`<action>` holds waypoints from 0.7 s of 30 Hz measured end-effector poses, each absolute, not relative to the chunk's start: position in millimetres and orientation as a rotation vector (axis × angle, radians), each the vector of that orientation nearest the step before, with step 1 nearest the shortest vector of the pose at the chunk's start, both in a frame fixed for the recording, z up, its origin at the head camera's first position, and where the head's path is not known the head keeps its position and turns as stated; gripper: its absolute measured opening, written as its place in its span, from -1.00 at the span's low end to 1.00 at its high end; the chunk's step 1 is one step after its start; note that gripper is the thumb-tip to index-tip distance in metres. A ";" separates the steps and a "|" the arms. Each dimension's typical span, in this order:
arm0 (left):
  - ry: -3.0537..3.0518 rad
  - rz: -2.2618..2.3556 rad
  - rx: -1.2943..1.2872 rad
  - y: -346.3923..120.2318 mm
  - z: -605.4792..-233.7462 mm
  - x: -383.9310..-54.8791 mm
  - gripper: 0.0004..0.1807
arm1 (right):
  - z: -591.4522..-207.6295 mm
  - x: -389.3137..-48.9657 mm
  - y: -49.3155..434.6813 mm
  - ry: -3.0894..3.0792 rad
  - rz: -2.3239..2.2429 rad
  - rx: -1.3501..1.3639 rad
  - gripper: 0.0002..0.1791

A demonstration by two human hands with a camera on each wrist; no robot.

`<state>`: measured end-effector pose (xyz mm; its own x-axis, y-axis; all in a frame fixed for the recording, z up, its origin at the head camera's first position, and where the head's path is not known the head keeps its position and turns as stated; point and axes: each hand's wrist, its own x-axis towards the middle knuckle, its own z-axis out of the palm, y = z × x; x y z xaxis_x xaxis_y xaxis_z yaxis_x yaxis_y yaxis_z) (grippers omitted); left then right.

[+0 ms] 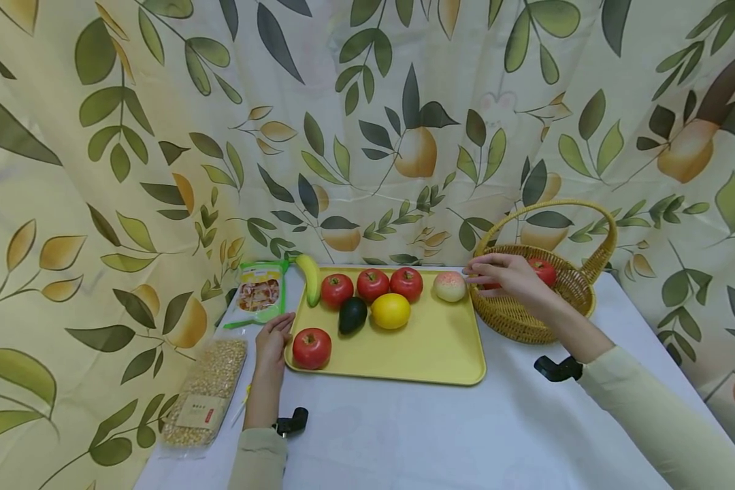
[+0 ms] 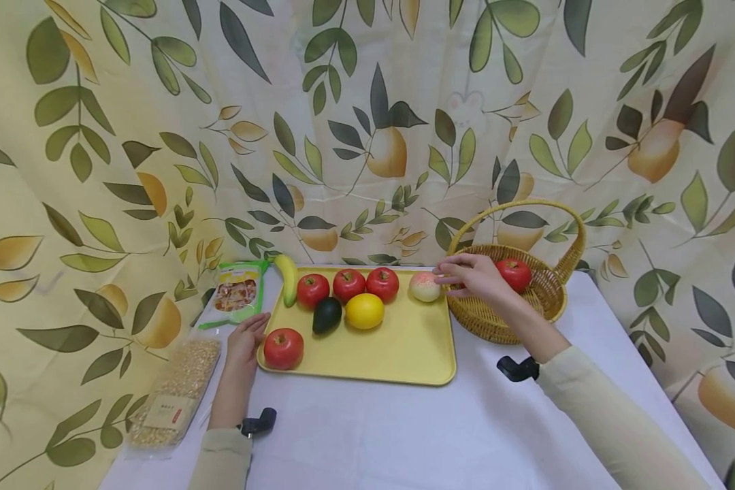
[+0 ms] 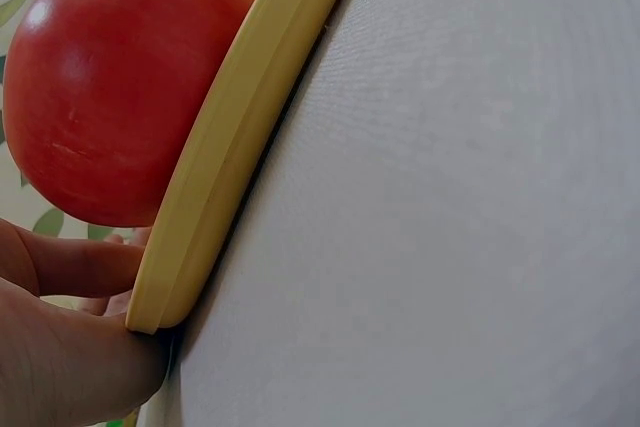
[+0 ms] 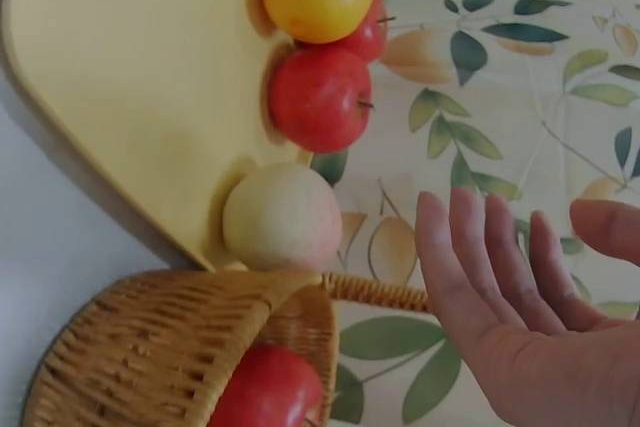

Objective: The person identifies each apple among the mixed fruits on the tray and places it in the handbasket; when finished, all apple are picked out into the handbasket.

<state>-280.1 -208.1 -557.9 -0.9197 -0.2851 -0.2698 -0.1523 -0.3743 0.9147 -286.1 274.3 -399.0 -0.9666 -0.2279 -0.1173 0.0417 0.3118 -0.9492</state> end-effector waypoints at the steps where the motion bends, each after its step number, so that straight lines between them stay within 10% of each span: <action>1: -1.709 -2.467 0.599 -208.4 -558.0 -280.1 -0.26 | -400.0 -288.7 271.8 2.340 -1.708 -0.173 -0.43; 21: -1.724 -2.469 0.623 -209.2 -556.5 -280.3 -0.25 | -425.0 -341.5 222.8 2.235 -1.709 -0.045 -0.47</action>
<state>-280.3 -209.2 -556.5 -0.9158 -0.2805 -0.2876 -0.1735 -0.3696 0.9129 -341.5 222.8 -425.0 -0.9462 -0.2201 -0.2370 0.1710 0.2814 -0.9442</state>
